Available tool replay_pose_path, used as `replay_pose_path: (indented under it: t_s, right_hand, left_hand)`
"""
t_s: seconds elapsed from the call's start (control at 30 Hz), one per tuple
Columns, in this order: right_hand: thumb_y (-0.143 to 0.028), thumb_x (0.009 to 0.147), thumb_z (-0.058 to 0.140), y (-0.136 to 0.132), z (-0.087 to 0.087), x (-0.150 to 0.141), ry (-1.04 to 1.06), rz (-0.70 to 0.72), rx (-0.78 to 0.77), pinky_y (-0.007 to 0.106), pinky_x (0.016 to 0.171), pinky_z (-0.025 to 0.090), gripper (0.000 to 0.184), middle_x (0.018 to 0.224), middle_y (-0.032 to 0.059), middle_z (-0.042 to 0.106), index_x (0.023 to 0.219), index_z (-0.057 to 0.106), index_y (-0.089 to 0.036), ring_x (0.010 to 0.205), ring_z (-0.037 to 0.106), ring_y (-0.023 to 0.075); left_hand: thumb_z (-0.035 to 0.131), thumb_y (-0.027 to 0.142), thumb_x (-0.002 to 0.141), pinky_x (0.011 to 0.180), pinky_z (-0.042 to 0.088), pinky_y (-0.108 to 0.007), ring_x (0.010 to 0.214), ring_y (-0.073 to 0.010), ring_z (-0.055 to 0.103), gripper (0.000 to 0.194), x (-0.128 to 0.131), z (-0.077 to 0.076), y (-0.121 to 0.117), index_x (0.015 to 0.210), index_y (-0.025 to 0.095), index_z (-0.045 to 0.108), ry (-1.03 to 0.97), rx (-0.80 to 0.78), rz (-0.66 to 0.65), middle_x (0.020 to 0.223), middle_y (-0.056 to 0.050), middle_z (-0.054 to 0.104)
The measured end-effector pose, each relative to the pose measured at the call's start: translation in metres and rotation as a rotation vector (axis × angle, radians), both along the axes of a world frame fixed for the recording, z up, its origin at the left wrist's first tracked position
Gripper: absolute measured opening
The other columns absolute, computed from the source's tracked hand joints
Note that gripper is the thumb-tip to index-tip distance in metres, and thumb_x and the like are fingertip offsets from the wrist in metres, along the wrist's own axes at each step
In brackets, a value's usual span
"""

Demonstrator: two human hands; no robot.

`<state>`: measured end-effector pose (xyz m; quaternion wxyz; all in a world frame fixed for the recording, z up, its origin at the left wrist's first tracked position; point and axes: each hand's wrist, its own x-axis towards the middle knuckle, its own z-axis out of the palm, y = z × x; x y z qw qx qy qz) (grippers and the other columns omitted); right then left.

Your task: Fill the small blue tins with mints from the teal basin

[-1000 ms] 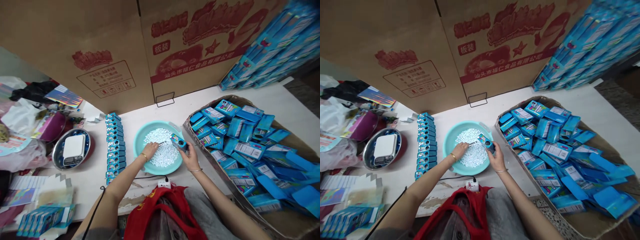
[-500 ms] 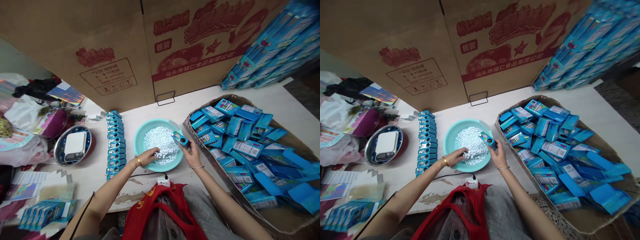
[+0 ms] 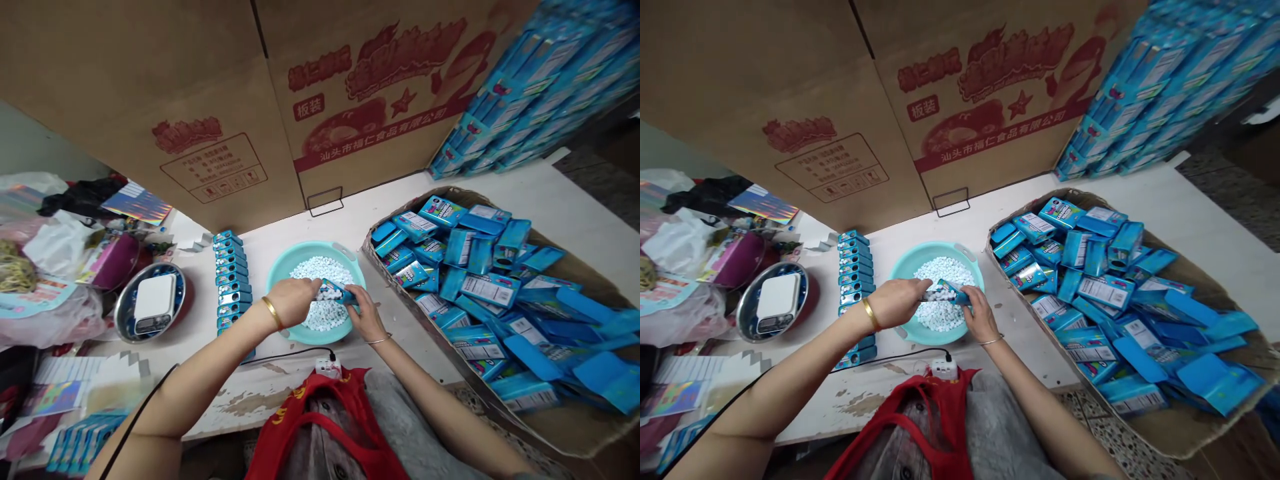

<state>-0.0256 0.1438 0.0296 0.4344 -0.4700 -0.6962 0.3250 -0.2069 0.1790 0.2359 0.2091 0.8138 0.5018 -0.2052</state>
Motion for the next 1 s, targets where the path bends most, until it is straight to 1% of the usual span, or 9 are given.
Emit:
replay_pose_path:
  t_s: [0.1, 0.17, 0.27, 0.37, 0.5, 0.57, 0.63, 0.8, 1.0]
  right_hand:
    - [-0.015, 0.083, 0.045, -0.001, -0.002, -0.003, 0.01, 0.005, -0.017, 0.051, 0.104, 0.04, 0.042, 0.12, 0.0099, 0.057, 0.124, 0.048, -0.024, 0.116, 0.052, 0.0249]
    - [-0.016, 0.083, 0.045, 0.0, -0.004, -0.003, 0.009, 0.002, -0.019, 0.051, 0.104, 0.04, 0.041, 0.12, 0.0098, 0.057, 0.123, 0.048, -0.024, 0.116, 0.052, 0.0249]
    - [-0.018, 0.084, 0.045, 0.003, -0.004, 0.001, 0.018, -0.027, -0.034, 0.051, 0.104, 0.04, 0.04, 0.121, 0.0104, 0.056, 0.123, 0.048, -0.024, 0.117, 0.051, 0.0254]
    - [-0.022, 0.084, 0.047, 0.008, 0.0, 0.006, 0.045, -0.085, -0.076, 0.047, 0.099, 0.044, 0.038, 0.119, 0.0113, 0.056, 0.122, 0.049, -0.022, 0.114, 0.053, 0.0257]
    - [-0.029, 0.084, 0.054, 0.015, 0.002, 0.011, 0.065, -0.173, -0.128, 0.042, 0.092, 0.047, 0.037, 0.115, 0.0107, 0.058, 0.12, 0.049, -0.021, 0.105, 0.057, 0.0249]
    - [-0.033, 0.083, 0.057, 0.018, 0.0, 0.012, 0.071, -0.204, -0.161, 0.041, 0.09, 0.048, 0.038, 0.111, 0.0103, 0.059, 0.118, 0.049, -0.021, 0.1, 0.058, 0.0244]
    - [-0.034, 0.082, 0.06, 0.019, -0.004, 0.012, 0.098, -0.231, -0.2, 0.041, 0.088, 0.048, 0.04, 0.107, 0.0096, 0.06, 0.117, 0.049, -0.02, 0.096, 0.059, 0.0235]
    - [-0.035, 0.079, 0.063, 0.019, -0.011, 0.011, 0.145, -0.249, -0.242, 0.04, 0.088, 0.047, 0.043, 0.105, 0.0088, 0.059, 0.117, 0.048, -0.019, 0.095, 0.057, 0.0221]
    - [-0.037, 0.079, 0.064, 0.018, -0.011, 0.013, 0.188, -0.223, -0.241, 0.04, 0.087, 0.048, 0.044, 0.104, 0.008, 0.058, 0.116, 0.048, -0.019, 0.093, 0.057, 0.0212]
  left_hand:
    - [0.04, 0.006, 0.083, 0.078, 0.049, -0.037, 0.088, -0.0247, 0.063, 0.027, 0.018, 0.016, -0.007, 0.105, 0.013, 0.055, 0.07, 0.031, -0.024, 0.095, -0.013, 0.063]
    - [0.036, 0.006, 0.085, 0.078, 0.048, -0.036, 0.089, -0.0242, 0.061, 0.026, 0.018, 0.019, -0.008, 0.1, 0.012, 0.057, 0.074, 0.051, -0.05, 0.094, -0.013, 0.061]
    - [0.034, 0.009, 0.088, 0.078, 0.046, -0.036, 0.091, -0.0237, 0.058, 0.028, -0.005, -0.001, 0.001, 0.105, 0.014, 0.056, 0.043, 0.148, -0.036, 0.097, -0.011, 0.06]
    - [0.033, 0.01, 0.09, 0.085, 0.041, -0.038, 0.099, -0.0243, 0.053, 0.031, -0.04, -0.058, 0.018, 0.115, 0.018, 0.051, 0.01, 0.267, 0.062, 0.104, -0.01, 0.058]
    - [0.031, 0.008, 0.091, 0.09, 0.039, -0.04, 0.106, -0.0242, 0.048, 0.034, -0.06, -0.153, 0.03, 0.117, 0.018, 0.049, 0.016, 0.146, 0.191, 0.115, -0.013, 0.054]
    - [0.031, 0.011, 0.092, 0.092, 0.038, -0.041, 0.108, -0.0242, 0.046, 0.032, -0.058, -0.186, 0.026, 0.118, 0.019, 0.048, -0.016, 0.097, 0.189, 0.117, -0.013, 0.051]
    - [0.032, 0.011, 0.091, 0.093, 0.038, -0.042, 0.108, -0.0246, 0.046, 0.032, -0.053, -0.206, 0.017, 0.117, 0.02, 0.049, -0.058, 0.048, 0.167, 0.118, -0.013, 0.05]
    - [0.035, 0.005, 0.085, 0.09, 0.04, -0.04, 0.102, -0.0246, 0.052, 0.037, -0.046, -0.219, -0.012, 0.115, 0.019, 0.051, -0.17, -0.135, 0.112, 0.114, -0.012, 0.054]
    - [0.047, 0.009, 0.082, 0.093, 0.042, -0.029, 0.107, -0.019, 0.053, 0.035, -0.045, -0.212, -0.03, 0.116, 0.017, 0.048, -0.333, -0.278, 0.09, 0.118, -0.009, 0.057]
